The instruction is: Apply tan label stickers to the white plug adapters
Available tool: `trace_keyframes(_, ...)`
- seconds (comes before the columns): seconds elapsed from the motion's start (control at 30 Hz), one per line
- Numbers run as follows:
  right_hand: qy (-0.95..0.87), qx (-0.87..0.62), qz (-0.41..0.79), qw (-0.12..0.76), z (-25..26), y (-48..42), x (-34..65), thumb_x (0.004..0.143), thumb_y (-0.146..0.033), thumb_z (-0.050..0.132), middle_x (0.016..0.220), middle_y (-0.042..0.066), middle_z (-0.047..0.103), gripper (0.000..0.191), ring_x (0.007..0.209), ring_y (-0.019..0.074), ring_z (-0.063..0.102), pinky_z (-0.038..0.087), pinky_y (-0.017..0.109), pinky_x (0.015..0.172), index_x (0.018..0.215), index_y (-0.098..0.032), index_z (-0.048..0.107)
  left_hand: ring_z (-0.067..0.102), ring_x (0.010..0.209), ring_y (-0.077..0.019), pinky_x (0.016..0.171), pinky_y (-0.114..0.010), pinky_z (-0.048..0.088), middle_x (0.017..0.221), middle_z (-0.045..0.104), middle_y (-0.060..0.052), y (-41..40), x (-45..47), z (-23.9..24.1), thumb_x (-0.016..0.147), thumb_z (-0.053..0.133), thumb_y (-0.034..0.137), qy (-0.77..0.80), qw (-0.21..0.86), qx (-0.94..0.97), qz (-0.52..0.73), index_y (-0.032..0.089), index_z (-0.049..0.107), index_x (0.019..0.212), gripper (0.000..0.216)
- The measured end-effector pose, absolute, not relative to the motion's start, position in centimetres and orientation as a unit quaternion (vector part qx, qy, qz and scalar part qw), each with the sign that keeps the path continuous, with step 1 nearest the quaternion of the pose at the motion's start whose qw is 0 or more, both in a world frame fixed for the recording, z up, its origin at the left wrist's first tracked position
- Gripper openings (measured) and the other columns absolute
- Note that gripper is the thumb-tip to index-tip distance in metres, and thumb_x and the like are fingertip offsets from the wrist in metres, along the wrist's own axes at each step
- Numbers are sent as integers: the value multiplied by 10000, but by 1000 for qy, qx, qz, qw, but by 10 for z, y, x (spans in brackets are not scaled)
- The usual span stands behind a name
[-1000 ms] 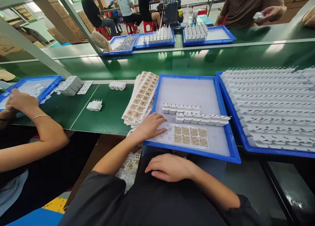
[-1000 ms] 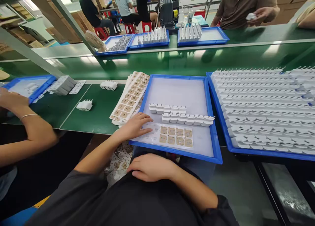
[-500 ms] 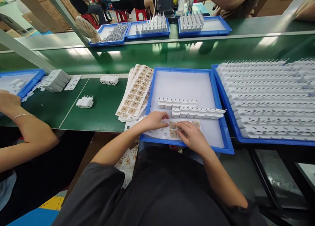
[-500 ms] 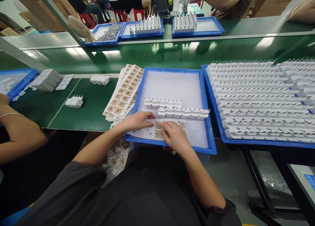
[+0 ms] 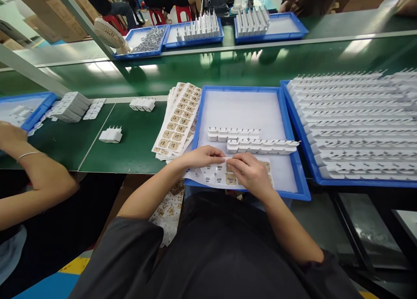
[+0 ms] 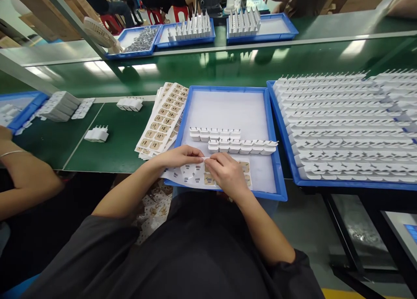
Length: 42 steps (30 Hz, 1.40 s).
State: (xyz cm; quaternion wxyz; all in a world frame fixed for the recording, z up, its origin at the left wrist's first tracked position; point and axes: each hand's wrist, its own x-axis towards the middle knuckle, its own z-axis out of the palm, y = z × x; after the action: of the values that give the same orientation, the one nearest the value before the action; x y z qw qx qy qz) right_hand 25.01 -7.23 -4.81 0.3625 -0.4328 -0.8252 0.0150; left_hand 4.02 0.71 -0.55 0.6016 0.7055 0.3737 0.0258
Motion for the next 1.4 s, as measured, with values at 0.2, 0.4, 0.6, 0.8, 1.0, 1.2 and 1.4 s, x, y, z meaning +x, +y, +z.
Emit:
trace_keyframes(0.2, -811, -433, 84, 386, -45, -74, 257, 997, -169, 560, 976, 85, 706, 96, 895, 218, 670, 565, 346, 772, 975, -204, 647, 558, 731, -156, 690, -268, 415, 821, 669, -15, 10, 40, -12, 895, 553, 483, 391, 567, 725, 21, 155, 696, 940, 360)
trace_keyframes(0.4, -659, -498, 281, 489, -47, -86, 278, 985, -286, 592, 1043, 81, 711, 74, 954, 212, 693, 593, 332, 764, 966, -227, 632, 622, 1064, -288, 936, -392, 451, 1106, 713, -108, -7, 53, -19, 946, 546, 326, 469, 257, 843, 64, 165, 678, 1069, 242)
trace_keyframes(0.6, -612, -513, 324, 508, -56, -91, 284, 935, -293, 654, 892, 47, 732, 85, 825, 191, 701, 596, 341, 765, 904, -216, 673, 506, 1311, -335, 1067, -447, 386, 1498, 526, -171, -14, 76, -17, 961, 566, 245, 340, 7, 928, 150, 177, 493, 1412, 462)
trace_keyframes(0.8, -626, -516, 311, 496, -54, -91, 282, 941, -284, 664, 891, 36, 745, 77, 826, 183, 703, 591, 331, 772, 929, -221, 707, 530, 1273, -315, 1021, -425, 423, 1439, 571, -169, -10, 88, -30, 988, 474, 183, 358, 6, 924, 137, 140, 481, 1395, 410)
trace_keyframes(1.0, -637, -515, 307, 485, -53, -90, 282, 939, -292, 669, 884, 41, 748, 91, 793, 181, 694, 586, 329, 743, 924, -212, 710, 609, 1111, -285, 953, -413, 501, 1194, 651, -140, -6, 79, -34, 936, 587, 176, 422, 101, 884, 175, 143, 463, 1423, 504)
trace_keyframes(1.2, -604, -492, 363, 512, -47, -92, 278, 925, -356, 699, 853, 41, 740, 137, 802, 194, 710, 602, 335, 736, 905, -220, 704, 640, 1012, -222, 822, -315, 560, 1039, 639, -60, -25, 43, -32, 806, 804, 423, 438, 435, 703, 354, 225, 660, 1250, 507)
trace_keyframes(1.4, -566, -381, 489, 543, -25, -92, 253, 891, -391, 742, 803, 33, 705, 193, 736, 177, 702, 607, 323, 676, 850, -216, 670, 680, 1054, -248, 868, -349, 584, 1113, 681, -92, -57, 50, -53, 733, 842, 537, 372, 583, 563, 453, 201, 681, 1135, 548)
